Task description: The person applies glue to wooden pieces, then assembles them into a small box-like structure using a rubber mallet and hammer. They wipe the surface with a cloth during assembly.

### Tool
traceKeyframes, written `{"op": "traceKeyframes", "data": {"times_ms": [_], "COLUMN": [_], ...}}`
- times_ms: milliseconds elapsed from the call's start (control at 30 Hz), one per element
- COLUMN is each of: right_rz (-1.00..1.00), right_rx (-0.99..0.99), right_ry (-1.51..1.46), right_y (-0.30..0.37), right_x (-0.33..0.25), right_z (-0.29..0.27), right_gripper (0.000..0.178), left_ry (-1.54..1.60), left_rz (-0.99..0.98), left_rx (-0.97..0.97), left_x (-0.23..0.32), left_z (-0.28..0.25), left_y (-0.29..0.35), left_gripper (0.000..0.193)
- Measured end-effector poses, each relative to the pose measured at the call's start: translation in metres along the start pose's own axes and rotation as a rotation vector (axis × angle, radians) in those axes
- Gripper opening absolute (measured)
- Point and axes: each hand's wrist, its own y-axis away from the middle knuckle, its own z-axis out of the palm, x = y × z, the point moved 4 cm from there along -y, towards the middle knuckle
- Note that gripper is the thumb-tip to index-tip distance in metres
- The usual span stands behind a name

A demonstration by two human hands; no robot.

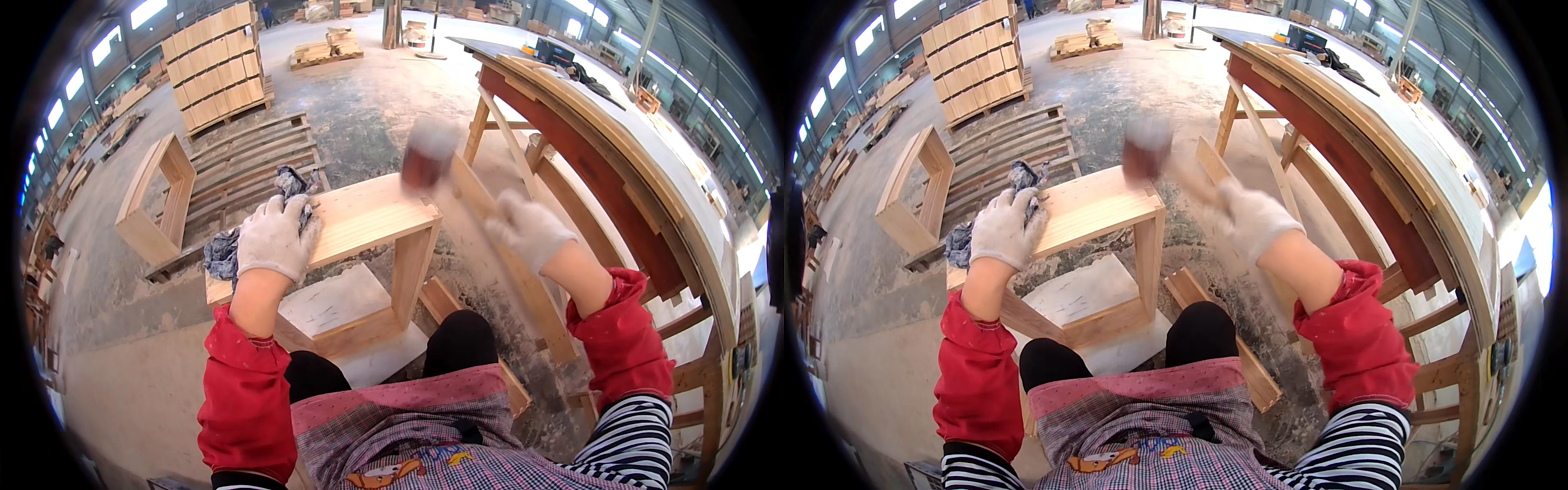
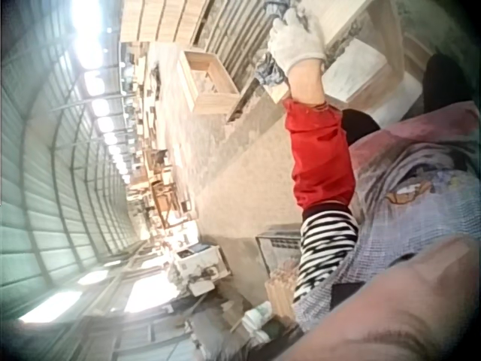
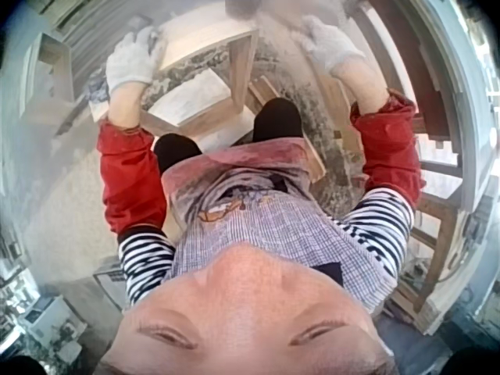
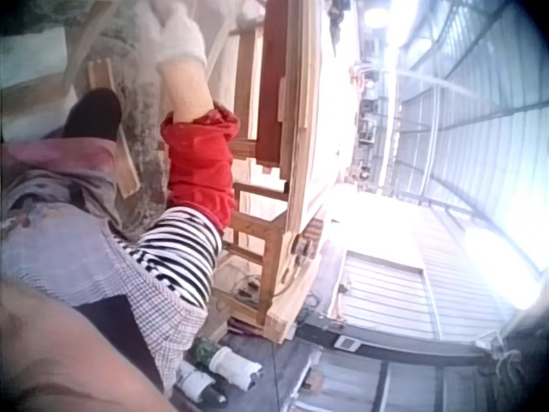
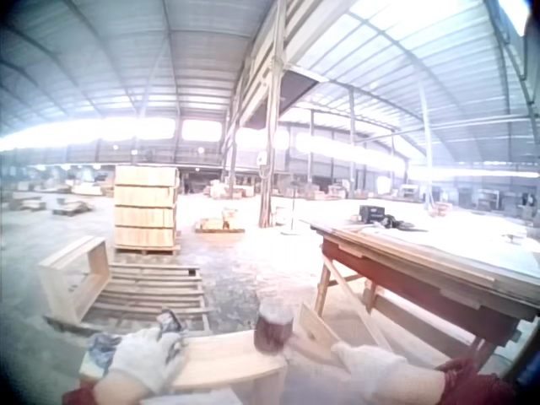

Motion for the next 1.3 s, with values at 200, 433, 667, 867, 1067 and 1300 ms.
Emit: {"op": "traceKeyframes", "data": {"times_ms": [200, 433, 667, 867, 1067, 1300], "right_rz": [0.075, 0.095, 0.080, 0.071, 0.370, 0.512], "right_rx": [-0.132, -0.176, -0.120, -0.062, -0.283, -0.609], "right_ry": [0.003, 0.066, 0.062, 0.053, -0.308, -1.192], "right_y": [-0.008, 0.018, 0.018, 0.038, 0.054, 0.129], "right_x": [-0.002, -0.005, -0.030, -0.009, 0.031, -0.005], "right_z": [-0.044, -0.004, -0.053, -0.019, -0.015, 0.071], "right_gripper": [0.040, 0.032, 0.035, 0.031, 0.033, 0.021], "left_ry": [-0.001, -0.008, -0.014, 0.009, 0.000, -0.002], "left_rz": [0.017, 0.008, 0.019, 0.008, 0.012, 0.008], "left_rx": [0.017, 0.001, 0.024, 0.005, -0.007, 0.003], "left_x": [-0.003, 0.001, -0.001, 0.003, 0.005, 0.006], "left_z": [-0.002, 0.001, 0.000, 0.001, -0.001, 0.000], "left_y": [0.001, -0.001, 0.003, -0.001, 0.001, 0.000], "left_gripper": [0.039, 0.038, 0.038, 0.039, 0.039, 0.039]}}
